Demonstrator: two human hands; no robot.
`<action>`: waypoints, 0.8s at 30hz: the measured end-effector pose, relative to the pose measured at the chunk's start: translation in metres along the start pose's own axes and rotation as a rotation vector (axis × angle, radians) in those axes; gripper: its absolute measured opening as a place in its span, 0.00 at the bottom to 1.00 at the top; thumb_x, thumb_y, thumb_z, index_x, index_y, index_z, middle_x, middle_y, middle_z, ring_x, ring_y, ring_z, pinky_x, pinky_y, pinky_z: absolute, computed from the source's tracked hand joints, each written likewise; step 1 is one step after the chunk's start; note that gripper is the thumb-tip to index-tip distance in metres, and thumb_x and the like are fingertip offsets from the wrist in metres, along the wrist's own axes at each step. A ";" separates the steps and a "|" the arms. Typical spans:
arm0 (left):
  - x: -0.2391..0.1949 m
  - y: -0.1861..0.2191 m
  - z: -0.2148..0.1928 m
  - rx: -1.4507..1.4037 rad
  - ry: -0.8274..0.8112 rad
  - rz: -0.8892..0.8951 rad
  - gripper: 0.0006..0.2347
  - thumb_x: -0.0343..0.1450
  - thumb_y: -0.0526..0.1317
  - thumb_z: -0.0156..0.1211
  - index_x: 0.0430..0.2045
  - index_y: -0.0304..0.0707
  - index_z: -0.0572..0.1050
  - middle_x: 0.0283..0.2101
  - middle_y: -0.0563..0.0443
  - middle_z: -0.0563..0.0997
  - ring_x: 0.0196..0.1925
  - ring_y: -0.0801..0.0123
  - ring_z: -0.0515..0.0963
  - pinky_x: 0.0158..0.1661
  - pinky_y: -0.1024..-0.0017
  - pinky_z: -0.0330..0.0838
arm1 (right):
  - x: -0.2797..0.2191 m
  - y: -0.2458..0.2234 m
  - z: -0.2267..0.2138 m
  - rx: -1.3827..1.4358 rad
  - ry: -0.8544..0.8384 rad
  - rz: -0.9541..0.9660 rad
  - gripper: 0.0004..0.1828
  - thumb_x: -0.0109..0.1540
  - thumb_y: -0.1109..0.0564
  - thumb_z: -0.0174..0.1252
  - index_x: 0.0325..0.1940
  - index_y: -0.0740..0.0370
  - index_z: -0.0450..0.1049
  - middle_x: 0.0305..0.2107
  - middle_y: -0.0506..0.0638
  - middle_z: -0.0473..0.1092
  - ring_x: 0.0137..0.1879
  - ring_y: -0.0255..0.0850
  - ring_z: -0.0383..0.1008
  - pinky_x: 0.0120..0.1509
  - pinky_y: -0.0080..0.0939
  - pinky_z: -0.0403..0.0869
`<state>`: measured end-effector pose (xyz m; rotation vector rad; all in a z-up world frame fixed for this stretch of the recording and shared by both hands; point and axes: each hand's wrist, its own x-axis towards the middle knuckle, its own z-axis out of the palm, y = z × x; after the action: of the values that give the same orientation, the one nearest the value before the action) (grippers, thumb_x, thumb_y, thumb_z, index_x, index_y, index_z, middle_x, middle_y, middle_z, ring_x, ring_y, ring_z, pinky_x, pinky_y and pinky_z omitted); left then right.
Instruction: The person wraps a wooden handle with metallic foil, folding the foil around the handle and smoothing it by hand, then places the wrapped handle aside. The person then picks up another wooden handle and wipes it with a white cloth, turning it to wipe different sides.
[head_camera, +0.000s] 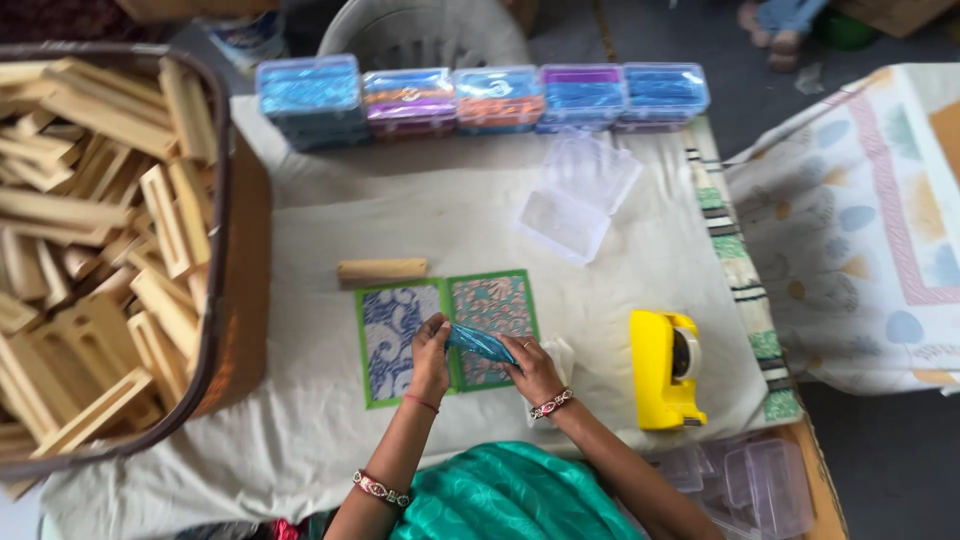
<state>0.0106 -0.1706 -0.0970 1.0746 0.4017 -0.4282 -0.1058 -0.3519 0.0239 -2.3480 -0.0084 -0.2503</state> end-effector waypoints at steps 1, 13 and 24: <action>0.002 0.005 0.017 0.006 -0.020 -0.002 0.18 0.71 0.33 0.62 0.55 0.22 0.72 0.49 0.44 0.78 0.51 0.64 0.75 0.53 0.70 0.69 | 0.001 0.004 -0.009 -0.008 0.019 0.007 0.35 0.53 0.63 0.69 0.65 0.58 0.70 0.49 0.56 0.74 0.55 0.53 0.74 0.59 0.50 0.74; 0.079 0.020 0.212 -0.124 -0.334 -0.081 0.20 0.72 0.43 0.59 0.55 0.28 0.73 0.52 0.48 0.78 0.51 0.68 0.75 0.54 0.73 0.67 | 0.068 0.105 -0.111 -0.156 0.278 0.070 0.33 0.55 0.62 0.69 0.64 0.58 0.71 0.46 0.56 0.76 0.52 0.51 0.76 0.56 0.48 0.75; 0.183 0.002 0.276 0.263 -0.180 -0.360 0.27 0.74 0.61 0.46 0.60 0.40 0.64 0.48 0.56 0.74 0.40 0.69 0.73 0.37 0.71 0.61 | 0.144 0.201 -0.129 -0.301 0.091 0.400 0.30 0.56 0.56 0.69 0.62 0.56 0.72 0.48 0.59 0.75 0.56 0.55 0.74 0.60 0.52 0.73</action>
<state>0.1958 -0.4434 -0.0728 1.2091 0.3854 -0.9110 0.0290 -0.5944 -0.0008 -2.5665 0.5724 -0.1679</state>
